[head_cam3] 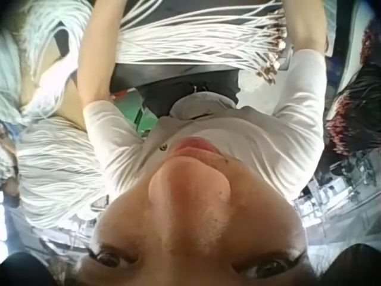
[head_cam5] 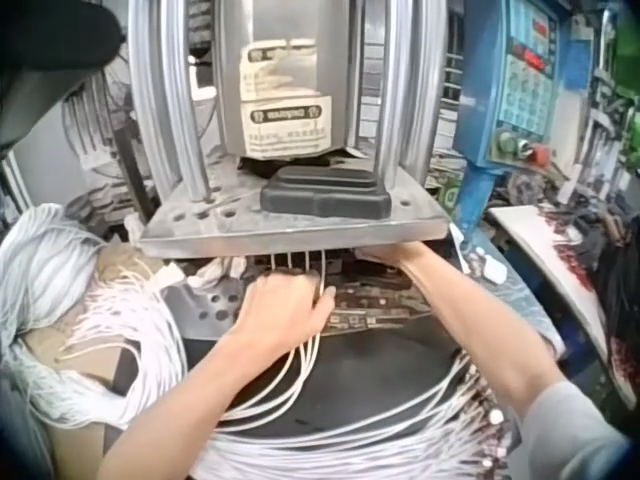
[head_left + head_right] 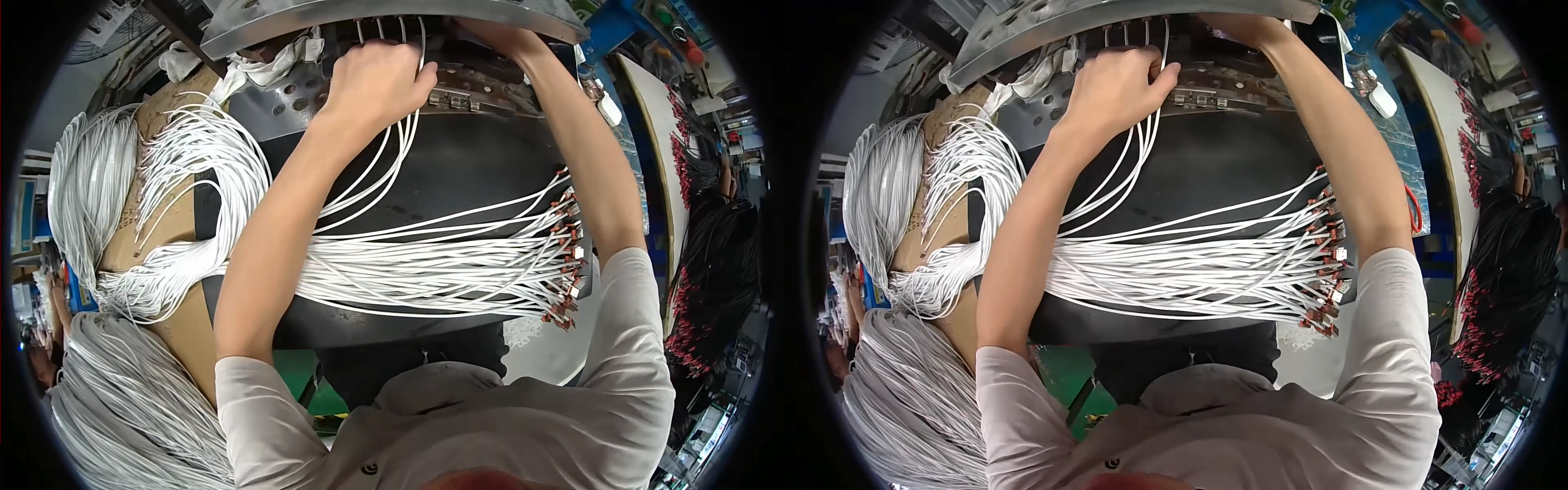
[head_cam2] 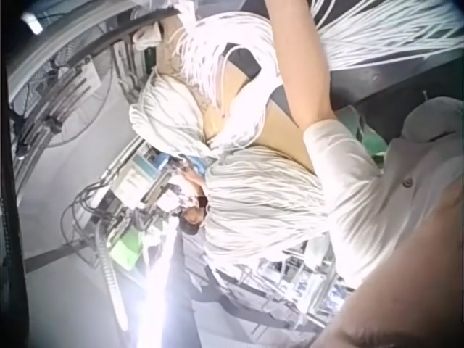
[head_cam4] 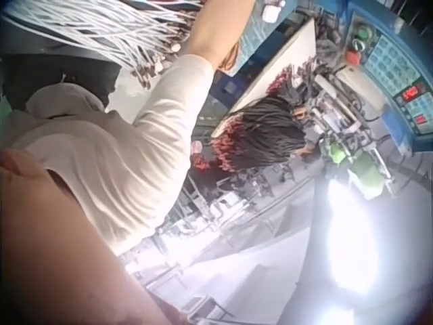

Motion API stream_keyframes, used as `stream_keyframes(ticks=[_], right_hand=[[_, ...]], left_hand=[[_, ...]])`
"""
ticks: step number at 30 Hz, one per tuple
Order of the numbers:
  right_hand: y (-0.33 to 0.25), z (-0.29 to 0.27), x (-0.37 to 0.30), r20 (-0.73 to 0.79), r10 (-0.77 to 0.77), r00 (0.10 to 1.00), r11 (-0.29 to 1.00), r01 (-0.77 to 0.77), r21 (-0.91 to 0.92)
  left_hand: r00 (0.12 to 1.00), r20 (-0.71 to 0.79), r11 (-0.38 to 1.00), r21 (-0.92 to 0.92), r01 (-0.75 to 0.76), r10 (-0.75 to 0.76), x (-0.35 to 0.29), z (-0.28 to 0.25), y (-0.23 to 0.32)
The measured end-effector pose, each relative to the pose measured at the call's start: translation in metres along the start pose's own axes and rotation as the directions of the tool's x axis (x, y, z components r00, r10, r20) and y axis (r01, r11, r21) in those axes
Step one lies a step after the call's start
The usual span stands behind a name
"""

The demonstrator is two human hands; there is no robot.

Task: The person fits cable connectors into a metal fixture by hand, inserts the fixture into a press machine, presses the cables, and removes them.

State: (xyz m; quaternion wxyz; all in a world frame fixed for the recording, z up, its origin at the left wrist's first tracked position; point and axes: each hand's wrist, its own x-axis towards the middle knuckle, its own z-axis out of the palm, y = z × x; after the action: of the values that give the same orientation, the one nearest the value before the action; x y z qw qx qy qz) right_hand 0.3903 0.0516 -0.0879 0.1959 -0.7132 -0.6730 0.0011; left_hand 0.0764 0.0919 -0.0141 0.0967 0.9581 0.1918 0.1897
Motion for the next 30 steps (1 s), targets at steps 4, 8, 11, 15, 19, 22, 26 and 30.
stream_keyframes(ticks=[4, 8, 11, 15, 19, 22, 26, 30], right_hand=[[-0.061, -0.020, -0.005, -0.122, -0.043, 0.992, 0.999, 0.045, 0.012], [-0.117, -0.040, -0.016, -0.224, -0.072, 0.972, 0.996, 0.080, 0.028], [-0.182, -0.057, -0.054, -0.131, 0.008, 0.991, 0.987, 0.013, 0.163], [-0.267, -0.105, -0.216, 0.176, -0.422, 0.889, 0.297, -0.048, 0.954], [-0.300, -0.051, -0.354, 0.699, -0.630, 0.339, -0.023, -0.908, 0.419], [-0.329, 0.020, -0.456, 0.713, 0.320, 0.624, -0.395, -0.596, 0.699], [-0.316, 0.102, -0.494, 0.383, 0.827, 0.411, -0.343, -0.172, 0.924], [-0.327, 0.111, -0.481, 0.502, 0.796, 0.338, -0.495, -0.114, 0.862]], left_hand=[[1.000, -0.014, 0.999, 0.054, 0.005, -0.005, -0.004, 0.001, -0.001], [0.973, -0.185, 0.977, 0.187, -0.102, 0.137, -0.016, -0.004, 0.002], [0.908, -0.348, 0.965, 0.197, -0.174, 0.235, -0.047, -0.030, 0.007], [0.998, -0.010, 0.406, -0.914, -0.031, 0.055, -0.181, -0.093, 0.058], [0.853, 0.490, -0.462, -0.723, 0.513, 0.181, -0.350, -0.051, 0.049], [0.679, 0.646, -0.202, -0.759, 0.619, -0.348, -0.418, -0.007, 0.054], [0.520, 0.598, -0.477, -0.801, 0.361, -0.610, -0.436, 0.031, 0.040], [0.313, 0.490, -0.303, -0.817, 0.491, -0.814, -0.409, 0.033, 0.044]])
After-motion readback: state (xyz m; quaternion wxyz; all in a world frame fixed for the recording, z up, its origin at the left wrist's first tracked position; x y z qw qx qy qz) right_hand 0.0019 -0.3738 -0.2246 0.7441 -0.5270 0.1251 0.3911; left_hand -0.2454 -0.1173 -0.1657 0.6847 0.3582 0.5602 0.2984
